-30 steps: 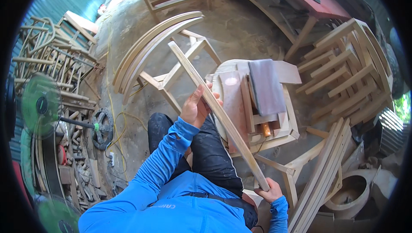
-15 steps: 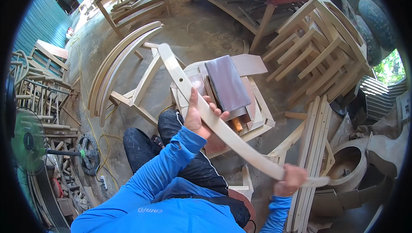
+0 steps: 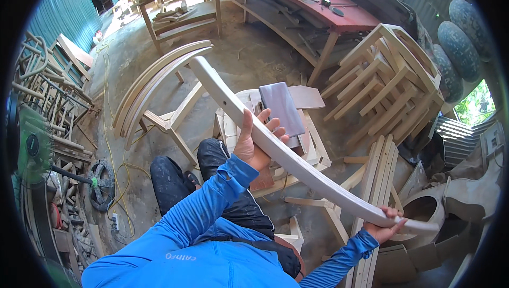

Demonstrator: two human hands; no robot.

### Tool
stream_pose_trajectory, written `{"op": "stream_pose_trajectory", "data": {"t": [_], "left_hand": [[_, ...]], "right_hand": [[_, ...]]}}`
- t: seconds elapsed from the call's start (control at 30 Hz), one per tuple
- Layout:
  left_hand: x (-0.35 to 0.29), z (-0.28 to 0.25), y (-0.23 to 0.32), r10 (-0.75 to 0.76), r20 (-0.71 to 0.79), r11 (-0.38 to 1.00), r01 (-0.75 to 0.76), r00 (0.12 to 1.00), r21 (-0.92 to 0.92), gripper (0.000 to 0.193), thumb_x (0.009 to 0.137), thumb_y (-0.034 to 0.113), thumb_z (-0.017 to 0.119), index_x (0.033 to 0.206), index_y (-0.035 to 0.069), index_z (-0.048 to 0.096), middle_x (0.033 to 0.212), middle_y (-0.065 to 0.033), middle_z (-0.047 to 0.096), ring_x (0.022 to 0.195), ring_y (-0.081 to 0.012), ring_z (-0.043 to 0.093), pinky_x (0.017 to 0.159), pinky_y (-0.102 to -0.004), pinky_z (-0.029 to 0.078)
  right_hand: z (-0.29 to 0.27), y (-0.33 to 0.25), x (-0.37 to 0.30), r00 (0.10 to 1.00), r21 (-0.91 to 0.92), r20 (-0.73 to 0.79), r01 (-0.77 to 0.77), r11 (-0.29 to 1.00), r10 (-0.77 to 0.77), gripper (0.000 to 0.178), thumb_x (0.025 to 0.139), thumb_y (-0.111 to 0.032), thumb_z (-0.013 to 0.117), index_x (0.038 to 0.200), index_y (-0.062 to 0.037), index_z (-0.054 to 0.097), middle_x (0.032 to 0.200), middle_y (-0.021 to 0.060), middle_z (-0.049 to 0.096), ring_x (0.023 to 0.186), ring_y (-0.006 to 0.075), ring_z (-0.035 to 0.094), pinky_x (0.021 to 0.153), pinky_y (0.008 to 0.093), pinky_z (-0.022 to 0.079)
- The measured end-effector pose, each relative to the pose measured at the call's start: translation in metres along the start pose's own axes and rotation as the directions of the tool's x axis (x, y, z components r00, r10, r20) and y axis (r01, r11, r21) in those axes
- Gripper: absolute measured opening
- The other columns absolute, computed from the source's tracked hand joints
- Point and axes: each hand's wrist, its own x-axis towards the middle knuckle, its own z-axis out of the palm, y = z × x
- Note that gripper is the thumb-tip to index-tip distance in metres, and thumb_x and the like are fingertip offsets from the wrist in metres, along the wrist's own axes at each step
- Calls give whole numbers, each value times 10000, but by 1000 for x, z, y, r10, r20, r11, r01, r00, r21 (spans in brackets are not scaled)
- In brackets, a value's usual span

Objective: Sanding curved wooden furniture components using a fixed belt sander.

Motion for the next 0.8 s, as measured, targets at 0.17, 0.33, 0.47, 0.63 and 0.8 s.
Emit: {"op": "stream_pose_trajectory", "data": {"t": [0.17, 0.33, 0.47, 0.63, 0.8], "left_hand": [[4, -14, -16, -77, -121, 980, 97, 990, 176, 754, 826, 512, 856, 1306, 45, 510, 926, -98, 613, 897, -290, 671, 900, -518, 596], [23, -5, -62, -58, -103, 634, 116, 993, 764, 699, 852, 472, 821, 1280, 7, 520, 969, -116, 685, 831, -219, 697, 793, -371, 612], [24, 1, -75, 356, 402, -368, -269, 844, 890, 1055, 884, 493, 700, 1644, 11, 150, 1703, -258, 85, 1601, -372, 1, 1278, -534, -3], [42, -11, -71, -51, 329, -745, -255, 943, 616, 899, 979, 602, 441, 1644, 45, 206, 1725, -196, 112, 1605, -368, 1, 1270, -573, -23], [75, -24, -60, -37, 299, -747, -225, 954, 626, 864, 988, 602, 396, 1622, 28, 269, 1705, -209, 180, 1605, -342, 77, 1271, -577, -14]], "right_hand": [[53, -69, -48, 771, 35, 626, 117, 993, -113, 342, 940, -284, 764, 1155, -101, 571, 934, 45, 592, 887, 209, 586, 983, 429, 470], [103, -137, -91, 635, 127, 753, 118, 985, -173, 294, 954, -292, 745, 1033, -104, 533, 855, 18, 534, 819, 144, 530, 869, 319, 445], [92, -141, -112, 738, 19, 623, 315, 949, -258, 284, 970, -300, 725, 978, -117, 507, 808, 1, 473, 751, 125, 466, 811, 303, 417], [83, -126, -124, 749, -33, 619, 325, 945, -236, 293, 979, -320, 711, 944, -125, 494, 782, -4, 478, 732, 123, 463, 768, 288, 419], [87, -108, -108, 715, -135, 688, 292, 947, -122, 284, 959, -300, 739, 885, -141, 516, 763, -10, 520, 742, 116, 501, 769, 273, 430]]}}
